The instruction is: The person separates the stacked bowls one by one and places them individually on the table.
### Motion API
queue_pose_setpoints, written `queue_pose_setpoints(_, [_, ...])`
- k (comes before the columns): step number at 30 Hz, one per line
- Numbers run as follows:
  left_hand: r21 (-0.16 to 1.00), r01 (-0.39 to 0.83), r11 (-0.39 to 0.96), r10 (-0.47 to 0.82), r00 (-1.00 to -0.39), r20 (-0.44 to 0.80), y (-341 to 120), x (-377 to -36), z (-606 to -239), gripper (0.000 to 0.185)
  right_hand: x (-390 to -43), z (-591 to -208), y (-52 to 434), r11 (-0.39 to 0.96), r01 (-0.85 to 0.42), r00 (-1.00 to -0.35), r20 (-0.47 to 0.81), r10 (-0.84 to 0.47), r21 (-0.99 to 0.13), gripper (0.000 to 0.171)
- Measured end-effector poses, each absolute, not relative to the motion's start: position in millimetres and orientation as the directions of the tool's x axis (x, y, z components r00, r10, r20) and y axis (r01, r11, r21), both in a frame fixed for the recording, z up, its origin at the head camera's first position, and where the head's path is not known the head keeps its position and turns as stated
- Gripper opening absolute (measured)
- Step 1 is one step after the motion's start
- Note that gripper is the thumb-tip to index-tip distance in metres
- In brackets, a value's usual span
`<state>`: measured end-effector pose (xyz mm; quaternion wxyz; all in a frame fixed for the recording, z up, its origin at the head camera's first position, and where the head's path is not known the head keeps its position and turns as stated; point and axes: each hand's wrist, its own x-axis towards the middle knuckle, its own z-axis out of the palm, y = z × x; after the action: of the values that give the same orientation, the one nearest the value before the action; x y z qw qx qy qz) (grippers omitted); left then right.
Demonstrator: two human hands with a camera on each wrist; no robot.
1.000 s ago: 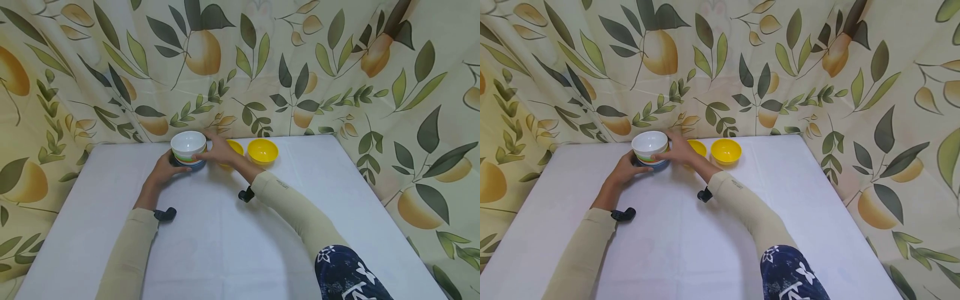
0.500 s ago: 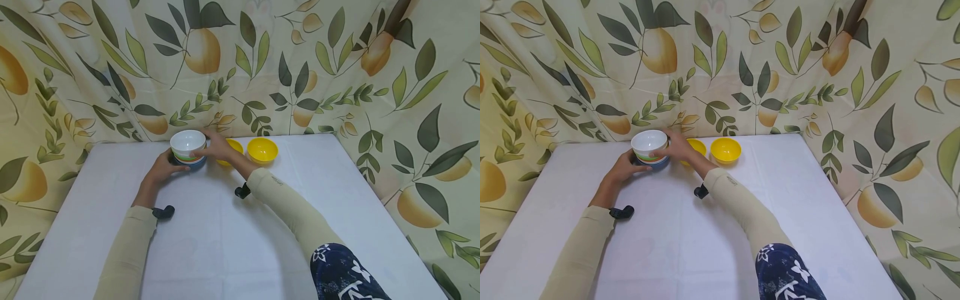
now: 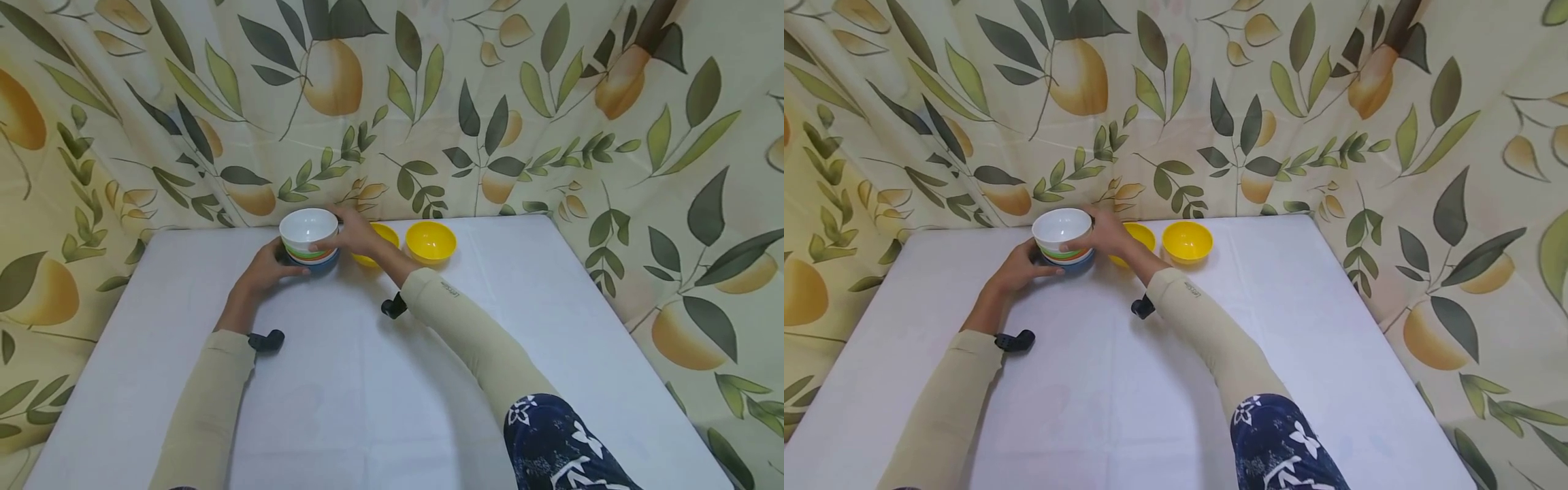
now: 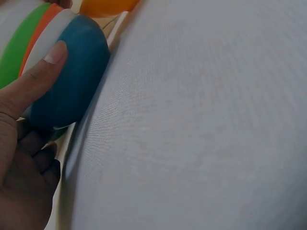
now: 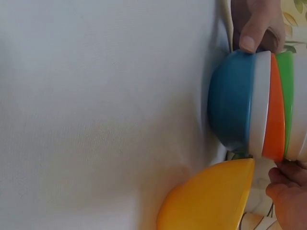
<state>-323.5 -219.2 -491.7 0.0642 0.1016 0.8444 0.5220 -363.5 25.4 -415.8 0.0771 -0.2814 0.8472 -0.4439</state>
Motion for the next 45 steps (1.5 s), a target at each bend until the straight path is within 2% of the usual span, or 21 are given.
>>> queue_pose_setpoints(15, [0.895,0.097,0.435,0.252,-0.968,-0.018,-219.8,-326.8,-490.4,0.105,-362.1,-415.6,25.9,0.442,-0.34,-0.863,0.088,-0.498,-0.83,0.089])
queue_pose_setpoints(20, [0.9,0.103,0.423,0.263,-0.965,-0.014,-218.6,-326.6,-489.8,0.103,-355.7,-410.1,29.4,0.421,-0.338,-0.872,0.113,-0.476,-0.842,0.09])
queue_pose_setpoints(30, [0.908,0.088,0.41,0.267,-0.963,-0.027,-221.3,-325.3,-490.8,0.1,-337.9,-393.0,44.8,0.153,-0.379,-0.842,0.271,-0.466,-0.913,0.072])
queue_pose_setpoints(39, [0.898,0.097,0.429,0.271,-0.962,-0.026,-222.6,-326.3,-490.3,0.101,-321.9,-375.9,71.6,0.132,-0.262,-0.908,0.198,-0.37,-0.956,0.085])
queue_pose_setpoints(45, [0.89,0.111,0.442,0.286,-0.958,-0.022,-222.6,-329.0,-490.2,0.104,-312.0,-371.8,87.1,0.133,-0.259,-0.917,0.201,-0.345,-0.957,0.086])
